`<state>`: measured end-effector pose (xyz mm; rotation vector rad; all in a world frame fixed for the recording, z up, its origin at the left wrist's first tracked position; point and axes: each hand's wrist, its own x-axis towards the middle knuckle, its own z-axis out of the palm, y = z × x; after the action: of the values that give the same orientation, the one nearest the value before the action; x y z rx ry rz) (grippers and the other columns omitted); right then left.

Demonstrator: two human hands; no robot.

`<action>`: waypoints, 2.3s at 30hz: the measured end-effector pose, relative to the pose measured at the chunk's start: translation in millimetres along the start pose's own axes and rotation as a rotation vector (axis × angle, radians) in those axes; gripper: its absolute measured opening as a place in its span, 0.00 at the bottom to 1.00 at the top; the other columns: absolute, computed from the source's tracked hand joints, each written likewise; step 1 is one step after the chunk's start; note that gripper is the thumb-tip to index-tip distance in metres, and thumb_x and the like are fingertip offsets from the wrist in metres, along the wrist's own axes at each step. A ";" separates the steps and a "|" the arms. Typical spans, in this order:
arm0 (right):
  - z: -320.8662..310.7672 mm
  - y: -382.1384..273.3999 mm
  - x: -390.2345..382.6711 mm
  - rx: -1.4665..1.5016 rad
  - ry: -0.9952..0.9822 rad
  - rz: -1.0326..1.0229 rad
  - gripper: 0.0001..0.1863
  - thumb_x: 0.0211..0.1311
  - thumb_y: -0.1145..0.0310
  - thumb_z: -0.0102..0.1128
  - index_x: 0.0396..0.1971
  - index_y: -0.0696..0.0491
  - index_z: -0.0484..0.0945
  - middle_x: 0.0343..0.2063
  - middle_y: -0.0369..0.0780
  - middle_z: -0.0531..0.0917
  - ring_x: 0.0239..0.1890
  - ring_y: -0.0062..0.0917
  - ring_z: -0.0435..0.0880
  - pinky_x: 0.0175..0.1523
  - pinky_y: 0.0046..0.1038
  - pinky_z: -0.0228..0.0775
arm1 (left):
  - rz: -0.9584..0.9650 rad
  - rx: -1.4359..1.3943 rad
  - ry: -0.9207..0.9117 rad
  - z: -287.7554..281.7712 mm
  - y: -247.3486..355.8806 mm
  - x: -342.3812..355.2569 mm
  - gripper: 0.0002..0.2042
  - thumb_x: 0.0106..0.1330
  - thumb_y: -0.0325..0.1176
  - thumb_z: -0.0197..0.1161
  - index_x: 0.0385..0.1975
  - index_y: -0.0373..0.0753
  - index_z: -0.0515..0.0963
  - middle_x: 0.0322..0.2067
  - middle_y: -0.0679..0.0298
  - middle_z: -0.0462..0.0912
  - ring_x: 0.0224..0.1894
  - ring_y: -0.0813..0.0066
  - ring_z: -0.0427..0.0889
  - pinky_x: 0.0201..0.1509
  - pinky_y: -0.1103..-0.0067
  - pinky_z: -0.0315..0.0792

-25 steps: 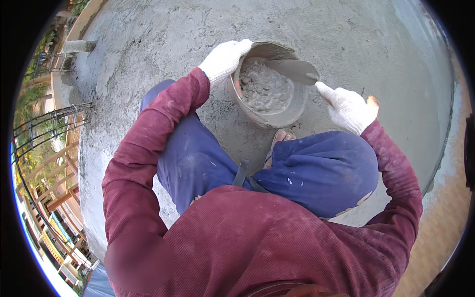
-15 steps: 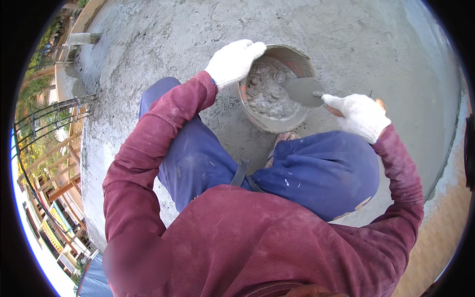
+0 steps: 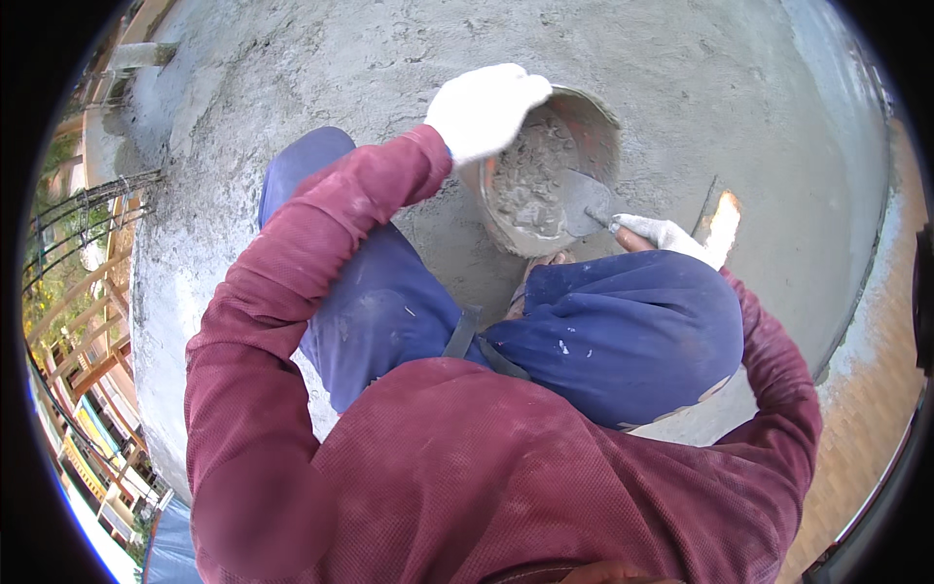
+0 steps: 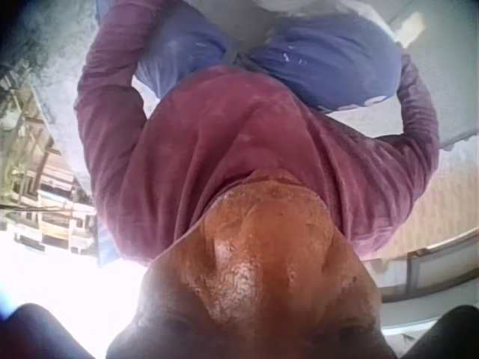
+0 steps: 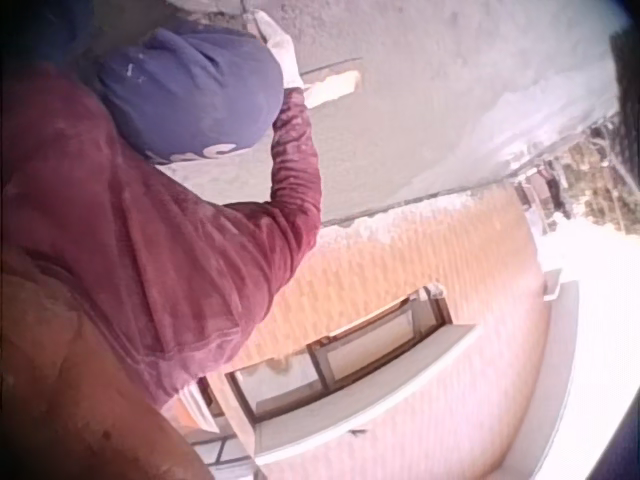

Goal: The person smooths a freshly poured concrete floor using a wooden float and a trowel. They repeatedly scoop wet concrete from a bucket and spread it to fill low spots, then level the surface with the float.

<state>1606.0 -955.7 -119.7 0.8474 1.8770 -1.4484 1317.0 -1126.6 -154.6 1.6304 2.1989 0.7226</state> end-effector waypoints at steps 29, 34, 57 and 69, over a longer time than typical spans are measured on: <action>43.2 37.5 1.6 0.127 0.285 -0.519 0.24 0.73 0.64 0.60 0.66 0.53 0.75 0.53 0.43 0.85 0.54 0.28 0.83 0.57 0.30 0.75 | -0.501 -0.866 0.007 -12.4 -125.3 7.3 0.16 0.77 0.44 0.59 0.52 0.39 0.84 0.44 0.69 0.87 0.45 0.80 0.82 0.51 0.78 0.75; -6.2 42.5 -33.4 0.447 0.257 -0.277 0.36 0.63 0.64 0.62 0.73 0.49 0.67 0.37 0.37 0.82 0.29 0.17 0.77 0.32 0.23 0.73 | -0.832 -0.663 -0.266 -37.8 -167.0 12.7 0.18 0.77 0.53 0.54 0.46 0.48 0.84 0.30 0.77 0.82 0.24 0.83 0.73 0.28 0.82 0.66; -335.7 121.1 180.6 -0.404 0.922 0.027 0.28 0.74 0.52 0.48 0.70 0.46 0.68 0.60 0.50 0.81 0.62 0.48 0.79 0.67 0.44 0.70 | -0.917 -0.834 -0.257 -41.0 -146.4 8.7 0.27 0.81 0.48 0.52 0.70 0.34 0.68 0.64 0.63 0.76 0.66 0.73 0.73 0.70 0.74 0.65; -350.4 195.3 130.9 -0.152 1.193 0.303 0.29 0.75 0.51 0.43 0.68 0.51 0.72 0.56 0.53 0.82 0.60 0.51 0.80 0.65 0.46 0.71 | -0.906 -0.811 -0.332 -46.4 -153.1 7.2 0.25 0.81 0.47 0.53 0.68 0.36 0.72 0.61 0.65 0.79 0.63 0.75 0.75 0.69 0.75 0.66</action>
<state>1651.3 -560.9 -261.6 2.0899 2.4041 -0.5578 1168.7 -1164.0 -202.1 0.2710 1.7424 0.8015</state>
